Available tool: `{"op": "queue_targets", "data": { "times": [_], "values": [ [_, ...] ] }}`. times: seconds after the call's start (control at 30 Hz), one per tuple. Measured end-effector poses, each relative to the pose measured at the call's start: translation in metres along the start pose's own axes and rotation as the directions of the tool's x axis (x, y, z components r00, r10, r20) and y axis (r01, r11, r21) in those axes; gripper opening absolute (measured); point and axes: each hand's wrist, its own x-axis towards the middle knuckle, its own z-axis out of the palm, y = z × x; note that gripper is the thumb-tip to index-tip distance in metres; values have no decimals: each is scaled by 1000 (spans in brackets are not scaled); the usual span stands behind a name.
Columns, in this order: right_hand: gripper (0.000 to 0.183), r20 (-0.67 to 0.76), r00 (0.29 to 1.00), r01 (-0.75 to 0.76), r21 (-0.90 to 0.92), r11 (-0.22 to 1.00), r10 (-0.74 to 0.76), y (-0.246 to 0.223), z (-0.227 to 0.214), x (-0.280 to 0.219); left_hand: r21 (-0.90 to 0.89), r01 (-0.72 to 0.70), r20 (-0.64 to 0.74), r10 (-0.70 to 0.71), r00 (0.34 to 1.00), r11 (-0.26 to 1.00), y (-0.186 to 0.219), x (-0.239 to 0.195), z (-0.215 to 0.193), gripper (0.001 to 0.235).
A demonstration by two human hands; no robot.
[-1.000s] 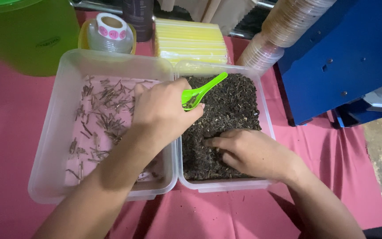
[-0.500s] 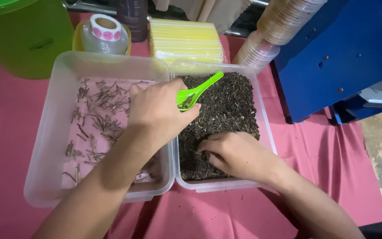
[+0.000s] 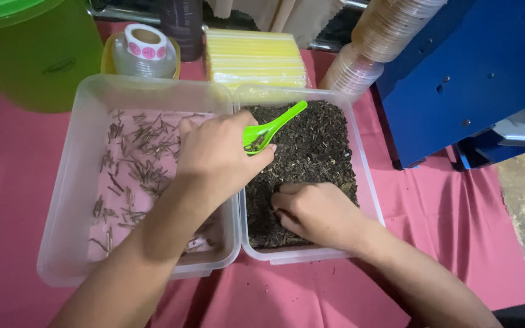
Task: The person uses a green plastic spoon to scoop dried dark herbs from a clear container and transfers them into a second container. They also use their right hand to sift through the herbs in the first container, separating and moving the material between the two containers.
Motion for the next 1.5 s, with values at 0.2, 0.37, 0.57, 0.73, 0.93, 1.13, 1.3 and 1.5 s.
{"op": "queue_targets", "data": {
  "times": [0.2, 0.37, 0.57, 0.73, 0.93, 1.13, 1.3, 1.5],
  "values": [
    [15, 6, 997, -81, 212, 974, 82, 15, -32, -13, 33, -44, 24, 43, 999, 998, -6, 3, 8, 40],
    [11, -81, 994, -40, 377, 925, 76, 18, -50, -24, 32, -65, 69, 62, 996, 997, -4, 3, 11, 40],
    [6, -409, 912, 153, 309, 939, -14, 9, -75, -31, 29, -224, 162, 216, 963, 974, 0, 0, 9, 37],
    [5, -559, 819, 225, 99, 969, -133, 21, -65, -26, 31, -260, 245, 245, 938, 965, 11, -2, 2, 39],
    [9, -637, 747, 165, -98, 981, -189, 16, -48, -9, -17, -404, 238, 396, 887, 915, -4, -3, 20, 45],
    [12, -664, 714, 158, -159, 974, -224, 14, -37, 0, -1, -392, 258, 379, 889, 920, 0, -5, 19, 52],
    [8, -690, 699, 137, -125, 983, -186, 10, -45, -2, 18, -388, 270, 370, 889, 921, 9, -8, 10, 43],
    [7, -679, 730, 78, -27, 997, -76, 19, -65, -18, -56, -373, 276, 373, 886, 926, 7, -7, 13, 45]
  ]
}}
